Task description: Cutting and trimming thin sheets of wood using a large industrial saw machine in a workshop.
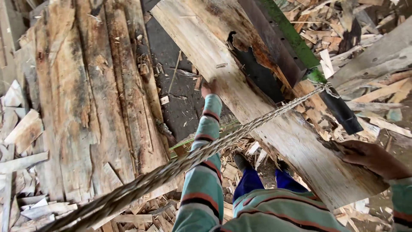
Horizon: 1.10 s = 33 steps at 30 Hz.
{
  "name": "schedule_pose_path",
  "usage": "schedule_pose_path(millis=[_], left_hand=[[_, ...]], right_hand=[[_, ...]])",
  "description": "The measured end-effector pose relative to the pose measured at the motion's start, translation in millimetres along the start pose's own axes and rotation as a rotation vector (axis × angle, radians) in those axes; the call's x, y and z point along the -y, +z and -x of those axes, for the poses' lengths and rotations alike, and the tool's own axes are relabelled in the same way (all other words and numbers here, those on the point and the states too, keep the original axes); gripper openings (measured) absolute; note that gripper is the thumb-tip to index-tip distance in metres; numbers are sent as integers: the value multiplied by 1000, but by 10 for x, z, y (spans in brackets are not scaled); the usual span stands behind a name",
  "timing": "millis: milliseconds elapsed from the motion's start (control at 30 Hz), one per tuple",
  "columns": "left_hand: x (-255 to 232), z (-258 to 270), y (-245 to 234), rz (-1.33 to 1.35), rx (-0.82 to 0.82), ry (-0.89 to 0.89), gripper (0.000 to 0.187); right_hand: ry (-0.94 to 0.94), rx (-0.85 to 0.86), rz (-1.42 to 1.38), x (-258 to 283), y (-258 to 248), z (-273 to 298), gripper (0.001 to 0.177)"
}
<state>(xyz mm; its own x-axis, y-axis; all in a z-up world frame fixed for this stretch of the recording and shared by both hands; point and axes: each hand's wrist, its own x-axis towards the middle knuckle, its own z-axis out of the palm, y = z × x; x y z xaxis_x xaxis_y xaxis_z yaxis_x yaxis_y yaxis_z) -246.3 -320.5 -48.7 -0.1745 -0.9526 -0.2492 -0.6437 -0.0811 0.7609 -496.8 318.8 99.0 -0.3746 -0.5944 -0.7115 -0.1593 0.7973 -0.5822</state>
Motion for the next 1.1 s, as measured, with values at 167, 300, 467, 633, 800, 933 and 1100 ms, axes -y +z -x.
schedule_pose_path(millis=[167,300,467,633,800,933,1100], left_hand=[[-1455,956,-867,559,-55,-487,65],[-920,144,-548,497,152,-362,54],[-716,-402,-155,586,-74,53,31],[-1655,549,-1245,568,-229,58,29],[-1606,1209,-2316,606,-436,-37,28],[-542,1394,-2853,687,-669,-211,28],[116,1703,-3073,765,-758,-283,30]], right_hand=[[-97,-112,-18,-494,308,-101,62],[-182,-159,-103,-567,539,-140,57],[-305,-283,-136,-546,556,-216,51],[-278,-380,16,219,404,123,50],[-362,-716,329,899,434,222,45],[-618,-935,374,1000,610,364,47],[-589,-867,178,938,827,394,55]])
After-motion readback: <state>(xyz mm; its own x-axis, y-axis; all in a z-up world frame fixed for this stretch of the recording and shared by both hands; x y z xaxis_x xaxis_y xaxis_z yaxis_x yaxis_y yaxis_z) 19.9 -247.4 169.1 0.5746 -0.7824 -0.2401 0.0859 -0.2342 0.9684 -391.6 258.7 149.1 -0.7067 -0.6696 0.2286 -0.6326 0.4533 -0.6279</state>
